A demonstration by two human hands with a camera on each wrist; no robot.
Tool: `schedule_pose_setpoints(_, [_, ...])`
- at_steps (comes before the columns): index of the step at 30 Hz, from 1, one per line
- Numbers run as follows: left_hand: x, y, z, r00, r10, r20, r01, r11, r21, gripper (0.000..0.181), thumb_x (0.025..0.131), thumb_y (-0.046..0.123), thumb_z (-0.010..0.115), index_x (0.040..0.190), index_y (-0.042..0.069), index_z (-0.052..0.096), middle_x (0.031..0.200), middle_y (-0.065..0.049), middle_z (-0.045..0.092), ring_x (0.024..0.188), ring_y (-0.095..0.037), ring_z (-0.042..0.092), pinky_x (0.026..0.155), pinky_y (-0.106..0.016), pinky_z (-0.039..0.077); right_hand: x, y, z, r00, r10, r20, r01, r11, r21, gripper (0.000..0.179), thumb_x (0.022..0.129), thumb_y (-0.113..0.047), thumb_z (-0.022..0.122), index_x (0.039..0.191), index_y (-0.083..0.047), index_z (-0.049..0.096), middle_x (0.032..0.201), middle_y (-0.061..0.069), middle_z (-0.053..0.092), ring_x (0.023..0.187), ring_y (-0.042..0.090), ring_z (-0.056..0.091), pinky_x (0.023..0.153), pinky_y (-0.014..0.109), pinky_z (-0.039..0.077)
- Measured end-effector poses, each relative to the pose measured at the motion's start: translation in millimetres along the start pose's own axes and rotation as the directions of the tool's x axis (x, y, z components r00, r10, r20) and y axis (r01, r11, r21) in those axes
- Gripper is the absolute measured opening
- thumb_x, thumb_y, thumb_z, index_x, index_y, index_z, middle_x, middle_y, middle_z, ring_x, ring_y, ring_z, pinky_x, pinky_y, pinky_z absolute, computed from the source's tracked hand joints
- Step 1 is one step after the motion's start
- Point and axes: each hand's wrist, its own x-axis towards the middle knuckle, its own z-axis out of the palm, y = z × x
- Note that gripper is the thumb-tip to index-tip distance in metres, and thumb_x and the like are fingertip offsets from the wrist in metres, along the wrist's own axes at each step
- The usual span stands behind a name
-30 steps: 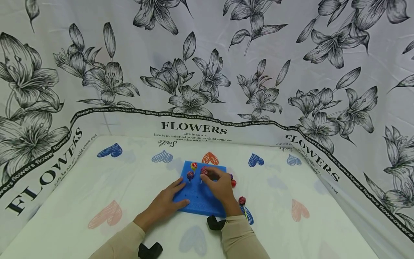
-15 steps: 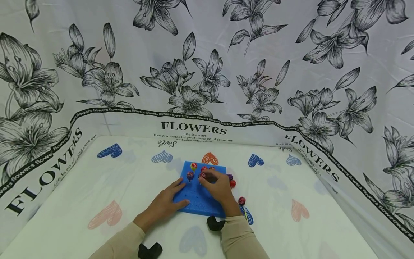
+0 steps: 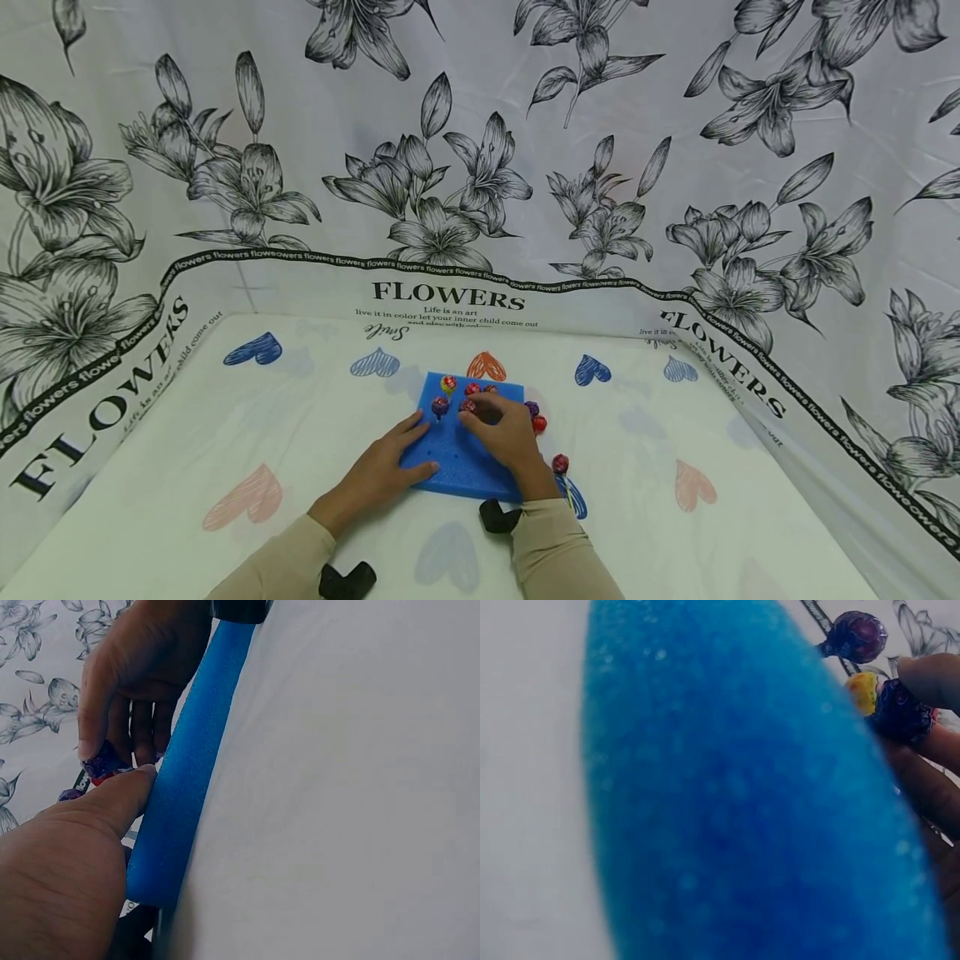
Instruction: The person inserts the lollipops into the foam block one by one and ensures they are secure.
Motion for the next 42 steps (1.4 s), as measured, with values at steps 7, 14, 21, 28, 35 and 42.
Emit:
schedule_pose_setpoints(7, [1.4, 1.0, -0.7, 1.000, 0.008, 0.004, -0.008, 1.000, -0.002, 0.071, 0.086, 0.043, 0.071, 0.142, 0.006, 0.049, 0.154, -0.009, 0.032, 0.139, -0.035, 0.028, 0.107, -0.053, 0.030, 2.4, -5.4, -6.9, 1.000, -0.015, -0.007, 0.015, 1.000, -0.017, 0.039, 0.088, -0.045, 0.069, 0.114, -0.016, 0.072, 0.099, -0.007, 0.070, 0.088, 0.009, 0.065, 0.079, 0.031, 0.054])
schedule_pose_setpoints(14, [1.3, 1.5, -0.9, 1.000, 0.007, 0.004, -0.007, 1.000, -0.009, 0.071, 0.086, 0.042, 0.071, 0.142, 0.005, 0.049, 0.153, -0.009, 0.032, 0.139, -0.035, 0.028, 0.107, -0.053, 0.029, 6.8, -9.4, -20.8, 0.992, -0.108, -0.072, 0.108, 0.994, 0.002, 0.028, 0.087, -0.033, 0.074, 0.104, -0.010, 0.074, 0.092, -0.007, 0.070, 0.082, 0.008, 0.065, 0.073, 0.031, 0.055])
schedule_pose_setpoints(21, [0.3, 1.3, -0.6, 1.000, 0.005, 0.006, -0.005, 1.000, -0.006, 0.071, 0.087, 0.043, 0.071, 0.142, 0.005, 0.048, 0.154, -0.010, 0.032, 0.139, -0.036, 0.028, 0.107, -0.053, 0.030, 5.8, -30.3, -48.9, 0.977, -0.160, -0.142, 0.162, 0.987, 0.003, 0.024, 0.088, -0.029, 0.073, 0.105, -0.012, 0.073, 0.095, -0.006, 0.070, 0.083, 0.011, 0.064, 0.073, 0.042, 0.055])
schedule_pose_setpoints(28, [0.1, 2.5, -2.4, 1.000, 0.004, 0.009, -0.004, 1.000, -0.008, 0.070, 0.087, 0.040, 0.071, 0.142, 0.004, 0.048, 0.154, -0.010, 0.031, 0.139, -0.036, 0.026, 0.107, -0.053, 0.029, 3.5, -48.9, -80.6, 0.948, -0.251, -0.197, 0.252, 0.967, -0.018, 0.025, 0.087, -0.020, 0.074, 0.110, -0.011, 0.072, 0.105, -0.002, 0.070, 0.091, 0.017, 0.065, 0.076, 0.044, 0.053])
schedule_pose_setpoints(35, [0.0, 1.7, -2.4, 1.000, 0.012, 0.010, -0.012, 1.000, -0.004, 0.070, 0.087, 0.040, 0.071, 0.143, 0.004, 0.047, 0.154, -0.010, 0.031, 0.139, -0.037, 0.026, 0.107, -0.053, 0.029, -4.9, -68.0, -108.4, 0.923, -0.315, -0.220, 0.317, 0.948, -0.029, 0.026, 0.086, -0.009, 0.074, 0.112, -0.006, 0.070, 0.108, 0.004, 0.069, 0.095, 0.021, 0.063, 0.079, 0.044, 0.051])
schedule_pose_setpoints(42, [-0.3, 0.3, -1.2, 1.000, 0.006, 0.007, -0.006, 1.000, -0.003, 0.071, 0.087, 0.043, 0.070, 0.143, 0.005, 0.047, 0.154, -0.010, 0.031, 0.139, -0.037, 0.027, 0.107, -0.054, 0.030, -22.2, -106.9, -131.1, 0.927, -0.325, -0.189, 0.323, 0.945, -0.042, 0.031, 0.082, 0.005, 0.072, 0.112, 0.006, 0.066, 0.108, 0.023, 0.065, 0.096, 0.038, 0.061, 0.079, 0.052, 0.049])
